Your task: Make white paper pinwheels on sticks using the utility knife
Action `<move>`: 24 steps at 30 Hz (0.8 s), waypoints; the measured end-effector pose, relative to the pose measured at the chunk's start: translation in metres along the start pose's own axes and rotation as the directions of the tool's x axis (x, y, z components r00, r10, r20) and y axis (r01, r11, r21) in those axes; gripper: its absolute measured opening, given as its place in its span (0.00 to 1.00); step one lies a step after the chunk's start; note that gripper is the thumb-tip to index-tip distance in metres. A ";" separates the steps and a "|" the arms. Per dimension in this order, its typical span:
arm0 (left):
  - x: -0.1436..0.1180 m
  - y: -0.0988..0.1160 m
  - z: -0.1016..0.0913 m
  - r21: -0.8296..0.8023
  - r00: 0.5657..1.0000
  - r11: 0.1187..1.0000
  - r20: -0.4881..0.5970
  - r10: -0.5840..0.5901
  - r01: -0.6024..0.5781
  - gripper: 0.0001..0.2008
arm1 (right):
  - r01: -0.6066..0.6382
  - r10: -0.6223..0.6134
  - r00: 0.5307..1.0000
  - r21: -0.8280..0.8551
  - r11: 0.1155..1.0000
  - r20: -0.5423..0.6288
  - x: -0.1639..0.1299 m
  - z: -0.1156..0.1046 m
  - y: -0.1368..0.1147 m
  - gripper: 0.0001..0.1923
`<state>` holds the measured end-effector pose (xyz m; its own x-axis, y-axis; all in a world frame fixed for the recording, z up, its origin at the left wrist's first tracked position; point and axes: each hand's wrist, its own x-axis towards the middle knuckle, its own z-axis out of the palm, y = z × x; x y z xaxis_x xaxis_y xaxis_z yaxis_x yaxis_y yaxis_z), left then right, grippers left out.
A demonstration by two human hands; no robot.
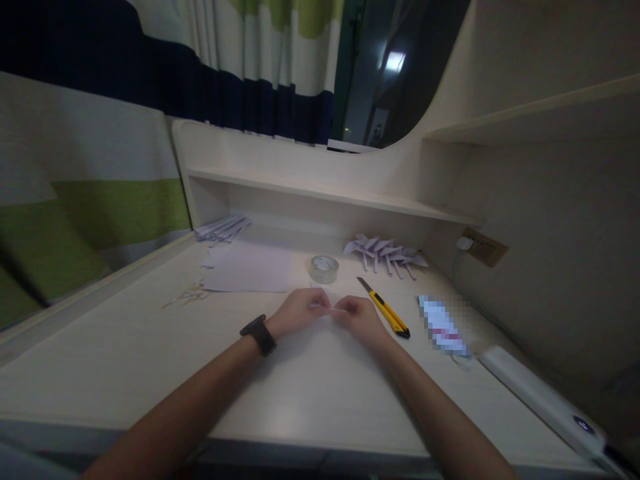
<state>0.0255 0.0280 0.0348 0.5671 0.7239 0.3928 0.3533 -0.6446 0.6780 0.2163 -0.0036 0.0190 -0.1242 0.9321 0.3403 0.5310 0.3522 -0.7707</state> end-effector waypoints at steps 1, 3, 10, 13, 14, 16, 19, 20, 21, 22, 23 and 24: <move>-0.001 0.002 0.000 0.009 1.000 1.000 -0.009 0.007 -0.006 0.04 | -0.014 0.014 1.000 0.047 0.999 0.005 0.001 0.000 0.001 0.07; -0.002 0.007 -0.001 0.051 1.000 0.999 -0.023 0.013 -0.012 0.04 | -0.047 0.044 0.999 0.148 0.988 0.020 0.002 0.001 0.005 0.07; -0.006 0.011 0.004 0.219 0.993 0.971 -0.054 0.107 -0.093 0.02 | -0.182 0.174 0.983 0.298 0.937 0.053 0.005 0.000 0.008 0.14; -0.006 0.009 0.007 0.243 0.985 0.961 -0.070 0.157 -0.136 0.04 | -0.195 0.191 0.981 0.323 0.926 0.043 0.004 0.000 0.006 0.16; -0.006 0.008 0.007 0.250 0.983 0.957 -0.074 0.169 -0.146 0.03 | -0.189 0.184 0.982 0.330 0.925 0.048 0.003 0.000 0.005 0.16; -0.006 0.008 0.007 0.263 0.979 0.951 -0.078 0.186 -0.160 0.03 | -0.173 0.158 0.985 0.319 0.932 0.071 0.003 -0.001 0.003 0.16; -0.006 0.009 0.006 0.279 0.976 0.944 -0.073 0.203 -0.175 0.03 | -0.157 0.134 0.986 0.269 0.950 0.100 0.003 -0.002 0.001 0.15; -0.006 0.010 0.005 0.283 0.976 0.942 -0.072 0.206 -0.178 0.03 | -0.150 0.130 0.987 0.264 0.953 0.092 0.003 -0.002 0.000 0.14; -0.007 0.010 0.005 0.287 0.975 0.942 -0.077 0.206 -0.177 0.04 | -0.138 0.124 0.990 0.267 0.954 0.070 0.003 -0.002 0.000 0.13; -0.007 0.011 0.005 0.288 0.976 0.942 -0.084 0.203 -0.171 0.04 | -0.121 0.113 0.993 0.269 0.955 0.045 0.003 -0.002 0.000 0.13; -0.007 0.011 0.005 0.284 0.976 0.945 -0.094 0.198 -0.165 0.04 | -0.102 0.101 0.995 0.267 0.958 0.017 0.004 -0.002 0.000 0.12; -0.007 0.011 0.005 0.276 0.976 0.948 -0.103 0.193 -0.159 0.04 | -0.083 0.088 0.996 0.261 0.962 -0.010 0.004 -0.002 0.001 0.12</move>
<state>0.0291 0.0148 0.0365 0.5452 0.6072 0.5780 0.4501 -0.7937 0.4093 0.2177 0.0000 0.0205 -0.0688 0.9586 0.2763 0.3027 0.2839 -0.9098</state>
